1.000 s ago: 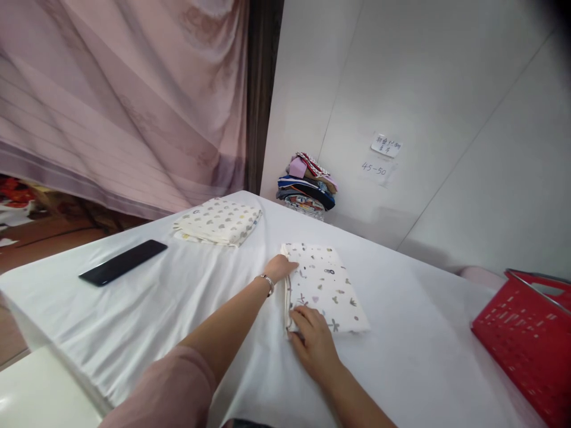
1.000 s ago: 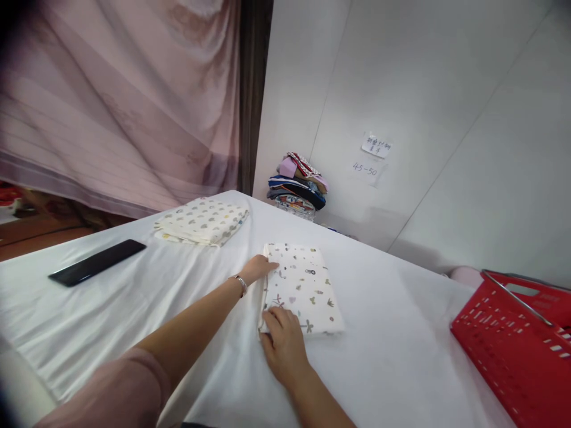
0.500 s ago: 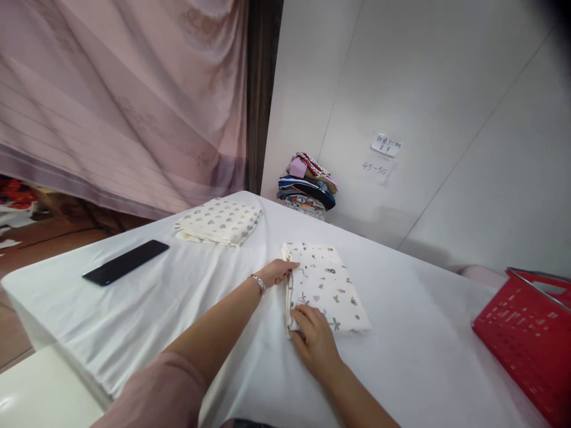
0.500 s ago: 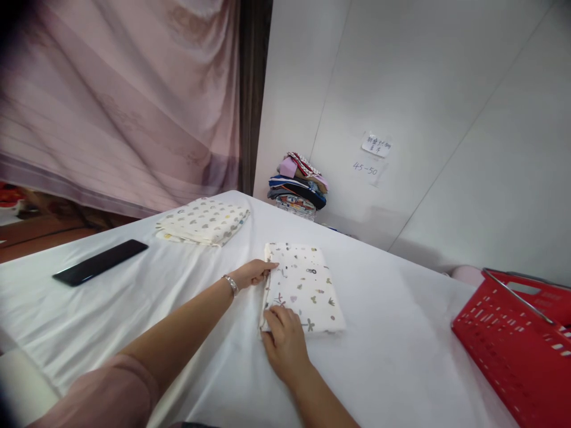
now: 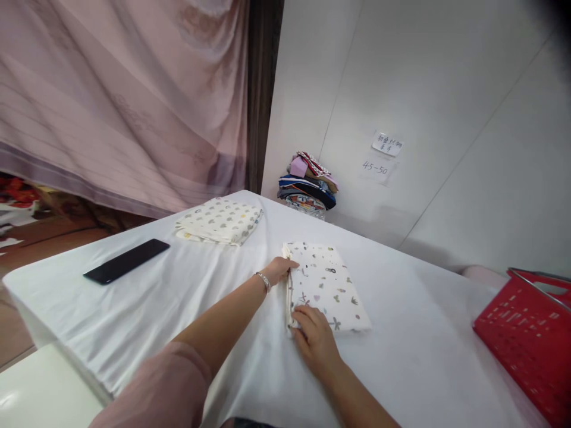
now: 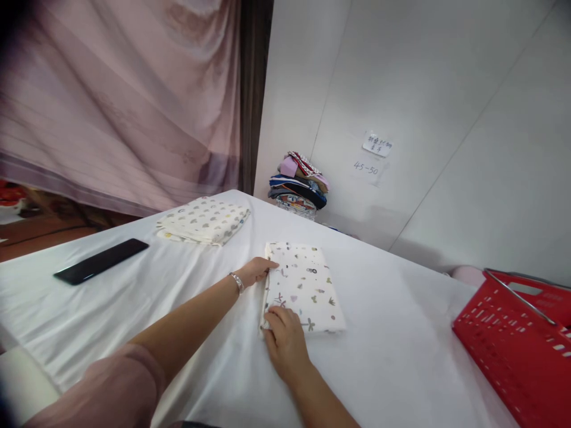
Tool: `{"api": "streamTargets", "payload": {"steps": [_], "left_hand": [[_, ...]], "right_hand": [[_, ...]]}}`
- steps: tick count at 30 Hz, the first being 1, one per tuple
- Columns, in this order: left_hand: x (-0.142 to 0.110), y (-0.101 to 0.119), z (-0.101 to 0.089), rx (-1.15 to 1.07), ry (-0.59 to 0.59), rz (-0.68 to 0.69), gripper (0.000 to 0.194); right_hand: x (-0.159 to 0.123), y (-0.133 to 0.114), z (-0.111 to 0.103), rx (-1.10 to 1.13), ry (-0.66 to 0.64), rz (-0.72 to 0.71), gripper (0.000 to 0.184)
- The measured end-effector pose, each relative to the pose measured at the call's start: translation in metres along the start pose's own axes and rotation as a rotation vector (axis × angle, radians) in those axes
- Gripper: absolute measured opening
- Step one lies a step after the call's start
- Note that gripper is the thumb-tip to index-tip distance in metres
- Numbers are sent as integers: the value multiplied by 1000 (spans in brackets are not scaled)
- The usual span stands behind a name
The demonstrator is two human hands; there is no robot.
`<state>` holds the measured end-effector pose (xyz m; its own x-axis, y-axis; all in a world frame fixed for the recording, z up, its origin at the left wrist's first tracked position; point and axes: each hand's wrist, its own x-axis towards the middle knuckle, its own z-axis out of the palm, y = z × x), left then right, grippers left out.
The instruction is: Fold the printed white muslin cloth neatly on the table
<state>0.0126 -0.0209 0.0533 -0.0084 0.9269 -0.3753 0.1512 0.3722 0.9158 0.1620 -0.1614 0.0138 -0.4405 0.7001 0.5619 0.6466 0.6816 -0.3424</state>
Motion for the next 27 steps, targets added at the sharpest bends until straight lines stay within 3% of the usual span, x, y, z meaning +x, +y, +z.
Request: {"api": "streamTargets", "payload": {"steps": [9,19,27], "left_hand": [[17,-16,-7,177,200,142,22],[30,-12,-3,243,283,210,19],[46,-27,-7,290,324,186,10]], "right_hand": [[2,-1,-1,0,-7,-15,29],[2,-1,0,41,-38,2,31],[4,-2,-3,13,-22,-7,30]]}}
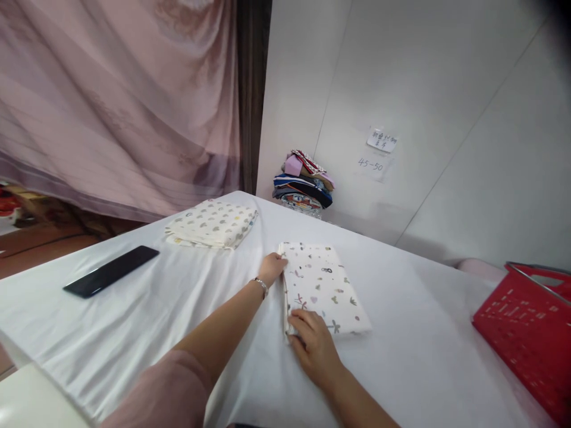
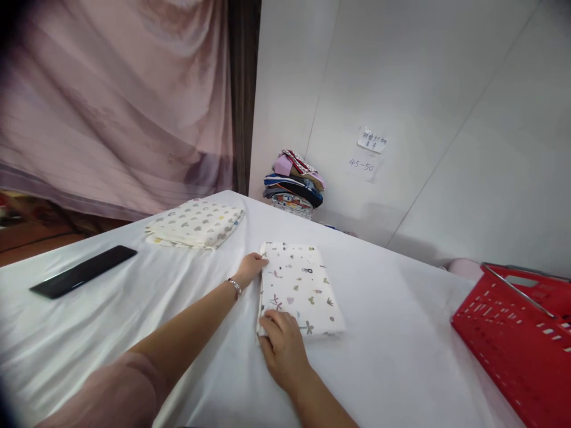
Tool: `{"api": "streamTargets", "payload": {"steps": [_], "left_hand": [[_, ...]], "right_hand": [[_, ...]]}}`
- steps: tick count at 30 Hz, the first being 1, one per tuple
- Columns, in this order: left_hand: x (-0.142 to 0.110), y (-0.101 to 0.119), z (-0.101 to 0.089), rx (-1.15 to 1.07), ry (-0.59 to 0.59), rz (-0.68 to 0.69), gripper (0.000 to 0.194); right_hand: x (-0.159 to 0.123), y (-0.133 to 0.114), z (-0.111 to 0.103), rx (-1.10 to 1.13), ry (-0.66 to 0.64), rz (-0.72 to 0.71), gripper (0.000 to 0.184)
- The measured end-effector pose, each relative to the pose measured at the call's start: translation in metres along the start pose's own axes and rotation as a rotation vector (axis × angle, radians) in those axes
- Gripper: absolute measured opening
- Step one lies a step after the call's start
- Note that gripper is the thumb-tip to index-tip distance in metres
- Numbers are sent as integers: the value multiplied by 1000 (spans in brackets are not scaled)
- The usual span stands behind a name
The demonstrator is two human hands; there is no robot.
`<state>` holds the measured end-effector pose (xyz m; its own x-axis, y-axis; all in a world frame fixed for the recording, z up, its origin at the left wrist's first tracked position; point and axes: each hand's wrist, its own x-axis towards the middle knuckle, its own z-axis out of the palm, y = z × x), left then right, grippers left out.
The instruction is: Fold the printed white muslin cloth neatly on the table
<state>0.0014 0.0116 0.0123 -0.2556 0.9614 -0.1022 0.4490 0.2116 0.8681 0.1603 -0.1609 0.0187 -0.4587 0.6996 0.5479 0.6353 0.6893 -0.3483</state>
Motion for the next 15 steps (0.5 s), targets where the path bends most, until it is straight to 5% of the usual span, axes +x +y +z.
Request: {"api": "streamTargets", "payload": {"steps": [8,15], "left_hand": [[13,12,0,21,10,11,23],[9,8,0,71,63,10,14]], "right_hand": [[-1,1,1,34,-28,20,31],[-1,1,-1,67,-79,42,32]]}}
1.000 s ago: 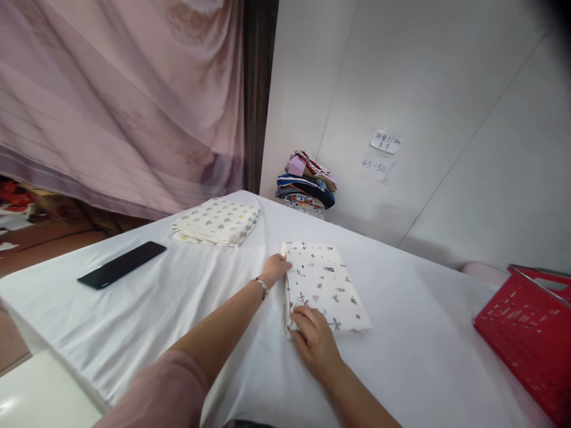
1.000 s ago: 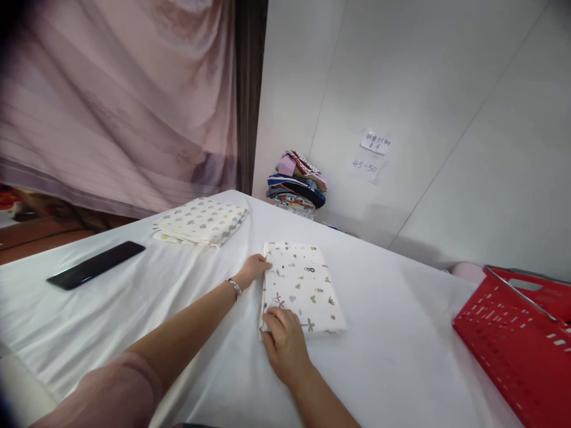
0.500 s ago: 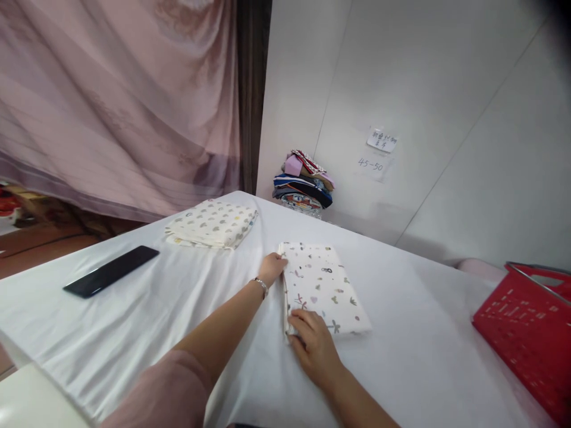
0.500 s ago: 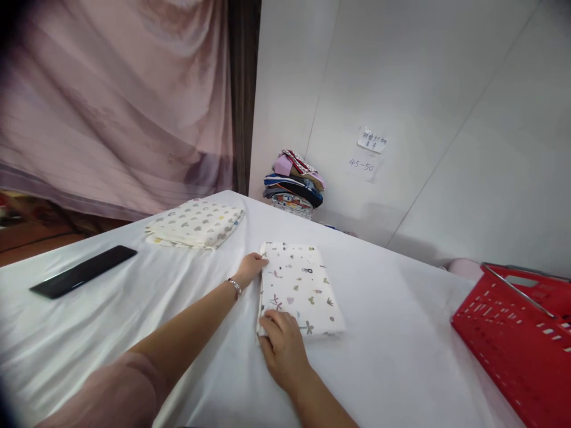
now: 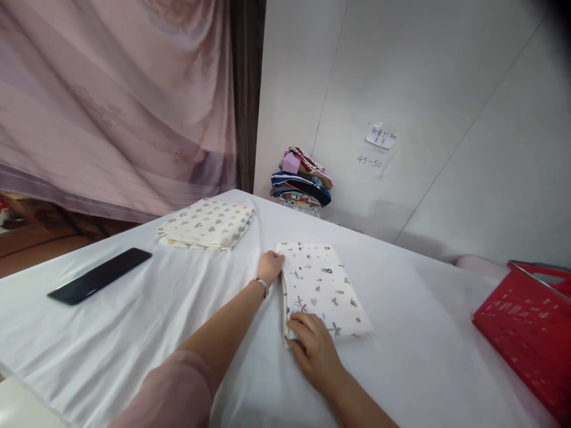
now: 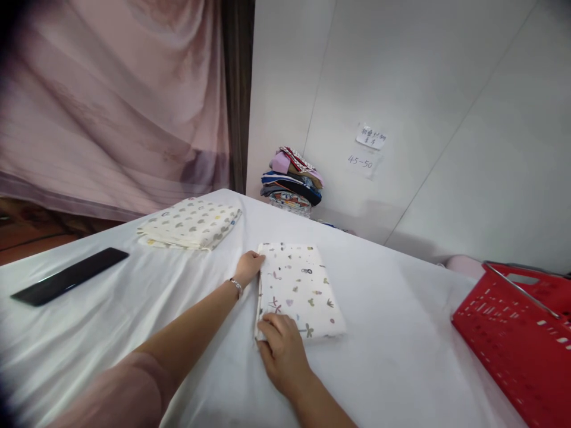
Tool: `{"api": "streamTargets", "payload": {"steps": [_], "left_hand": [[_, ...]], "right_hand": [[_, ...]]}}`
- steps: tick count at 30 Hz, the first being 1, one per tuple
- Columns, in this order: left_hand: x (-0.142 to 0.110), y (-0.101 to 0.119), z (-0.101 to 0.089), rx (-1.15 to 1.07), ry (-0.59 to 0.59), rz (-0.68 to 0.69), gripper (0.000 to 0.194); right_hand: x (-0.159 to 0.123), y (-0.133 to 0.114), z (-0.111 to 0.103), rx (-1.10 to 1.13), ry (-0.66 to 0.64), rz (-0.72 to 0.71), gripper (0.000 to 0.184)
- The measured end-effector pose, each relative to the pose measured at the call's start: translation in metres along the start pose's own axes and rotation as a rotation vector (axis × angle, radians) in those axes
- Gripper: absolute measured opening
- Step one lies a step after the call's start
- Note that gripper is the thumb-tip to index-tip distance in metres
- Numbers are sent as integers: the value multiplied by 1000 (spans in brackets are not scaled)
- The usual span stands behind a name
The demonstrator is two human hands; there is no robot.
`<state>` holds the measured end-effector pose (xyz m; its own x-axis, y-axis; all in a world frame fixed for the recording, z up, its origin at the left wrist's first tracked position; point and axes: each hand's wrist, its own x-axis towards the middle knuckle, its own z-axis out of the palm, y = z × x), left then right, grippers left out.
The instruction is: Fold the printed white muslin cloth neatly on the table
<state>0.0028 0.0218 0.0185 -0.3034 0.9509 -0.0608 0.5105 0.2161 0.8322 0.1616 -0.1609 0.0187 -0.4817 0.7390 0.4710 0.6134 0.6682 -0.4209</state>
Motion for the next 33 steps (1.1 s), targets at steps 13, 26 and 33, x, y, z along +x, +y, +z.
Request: {"api": "streamTargets", "payload": {"steps": [13,26,33], "left_hand": [[23,8,-1,34,-9,-8,23],[32,0,2,-7,3,-75,21],[42,7,-2,21,-48,-104,29]], "right_hand": [[0,-1,1,-26,5,11,35],[1,2,2,-61,-22,44,38],[1,0,0,-84,-9,22,35]]}}
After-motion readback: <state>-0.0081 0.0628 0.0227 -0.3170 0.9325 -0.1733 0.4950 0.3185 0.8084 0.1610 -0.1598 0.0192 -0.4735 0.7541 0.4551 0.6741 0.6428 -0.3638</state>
